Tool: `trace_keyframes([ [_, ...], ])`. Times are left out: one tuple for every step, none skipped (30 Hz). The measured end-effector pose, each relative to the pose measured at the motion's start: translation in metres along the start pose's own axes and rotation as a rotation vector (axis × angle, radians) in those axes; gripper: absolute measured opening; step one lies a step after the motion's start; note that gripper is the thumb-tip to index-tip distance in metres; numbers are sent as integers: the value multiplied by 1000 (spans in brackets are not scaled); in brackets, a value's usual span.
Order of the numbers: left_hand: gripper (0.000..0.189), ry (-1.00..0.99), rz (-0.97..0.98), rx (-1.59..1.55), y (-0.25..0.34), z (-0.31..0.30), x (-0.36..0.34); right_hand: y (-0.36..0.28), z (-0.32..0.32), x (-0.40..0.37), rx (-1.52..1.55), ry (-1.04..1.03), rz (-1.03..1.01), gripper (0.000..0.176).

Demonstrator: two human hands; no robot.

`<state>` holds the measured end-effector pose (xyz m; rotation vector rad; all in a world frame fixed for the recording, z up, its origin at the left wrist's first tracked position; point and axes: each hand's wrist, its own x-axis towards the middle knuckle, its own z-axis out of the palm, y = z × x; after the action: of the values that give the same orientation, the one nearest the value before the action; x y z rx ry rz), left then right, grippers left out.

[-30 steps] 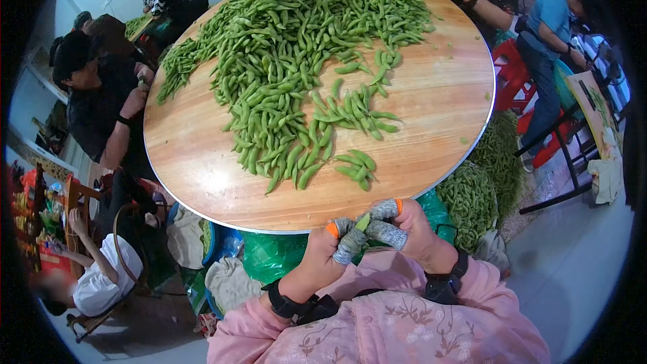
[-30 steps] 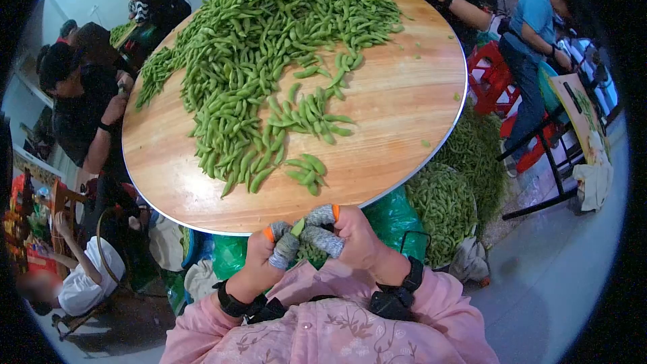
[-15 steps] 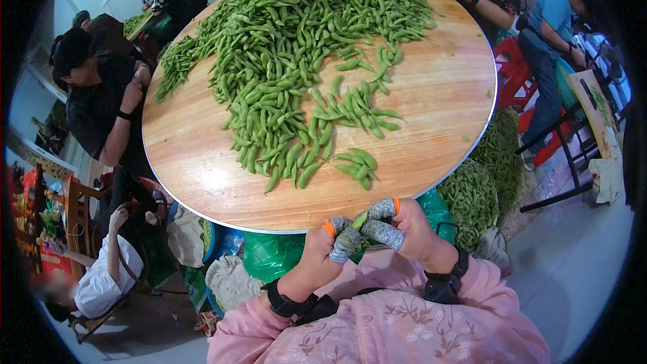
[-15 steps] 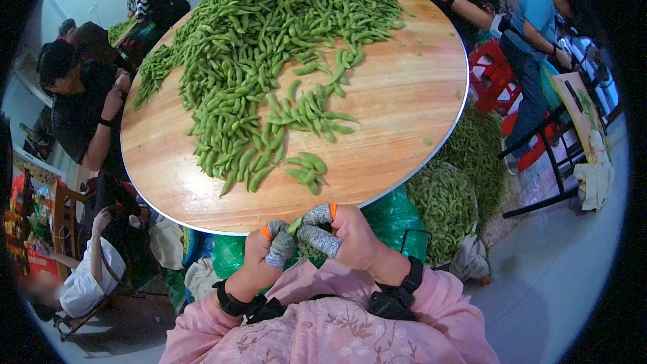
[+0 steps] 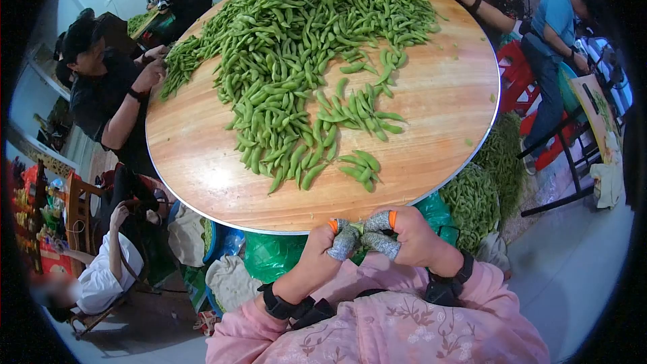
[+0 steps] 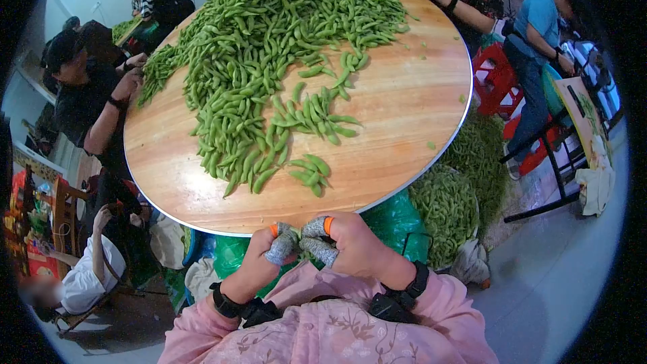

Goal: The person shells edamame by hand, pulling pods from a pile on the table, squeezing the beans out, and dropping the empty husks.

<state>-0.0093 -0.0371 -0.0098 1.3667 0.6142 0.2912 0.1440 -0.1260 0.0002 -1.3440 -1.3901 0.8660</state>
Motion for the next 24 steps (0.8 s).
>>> trace_keyframes([
  [16,1,1,0,-2,0,0,0,0,-1,-28,7,14,12],
  [15,-19,-25,29,-5,-1,0,0,1,-1,-28,7,12,12],
  [13,-40,-52,60,-8,-1,0,0,2,-2,-16,13,25,14],
  [13,-41,-50,62,-12,-1,0,1,2,-3,-4,21,39,16],
  [11,-49,12,163,-17,-1,0,2,1,-6,-5,24,38,16],
  [9,-55,75,264,-15,1,0,4,-1,-10,-105,45,28,17],
  [9,-55,77,266,-10,1,0,6,-4,-14,-205,67,18,17],
  [10,-80,138,558,-2,1,0,7,-13,-18,-204,70,15,17],
  [12,-105,200,849,8,1,2,8,-27,-26,-265,111,19,18],
  [12,-108,200,850,15,1,6,9,-42,-35,-326,151,25,18],
  [13,-7,229,862,22,1,11,10,-57,-47,-378,196,180,19],
  [15,96,260,872,28,1,18,-3,-73,-52,-516,186,376,20],
  [15,93,262,873,33,1,26,0,-82,-60,-517,190,377,20],
  [16,151,304,970,37,3,36,3,-91,-69,-619,309,423,19],
  [18,212,346,1065,41,5,44,4,-95,-73,-722,428,467,19],
  [18,212,350,1066,40,5,53,5,-94,-73,-723,430,465,19],
  [18,187,359,1188,37,5,63,7,-91,-74,-557,483,426,20],
  [18,160,369,1311,34,4,70,9,-88,-72,-389,535,385,21],
  [18,157,374,1315,33,4,73,9,-84,-69,-388,541,384,21],
  [17,151,388,1376,31,3,75,9,-76,-62,-292,494,329,20],
  [16,145,400,1437,31,3,76,9,-68,-56,-196,445,275,20],
  [16,139,400,1440,32,3,74,11,-60,-50,-192,449,277,20],
  [16,164,382,1397,32,4,71,14,-51,-42,-77,397,254,20],
  [17,191,366,1354,33,4,68,14,-44,-35,37,343,227,21],
])
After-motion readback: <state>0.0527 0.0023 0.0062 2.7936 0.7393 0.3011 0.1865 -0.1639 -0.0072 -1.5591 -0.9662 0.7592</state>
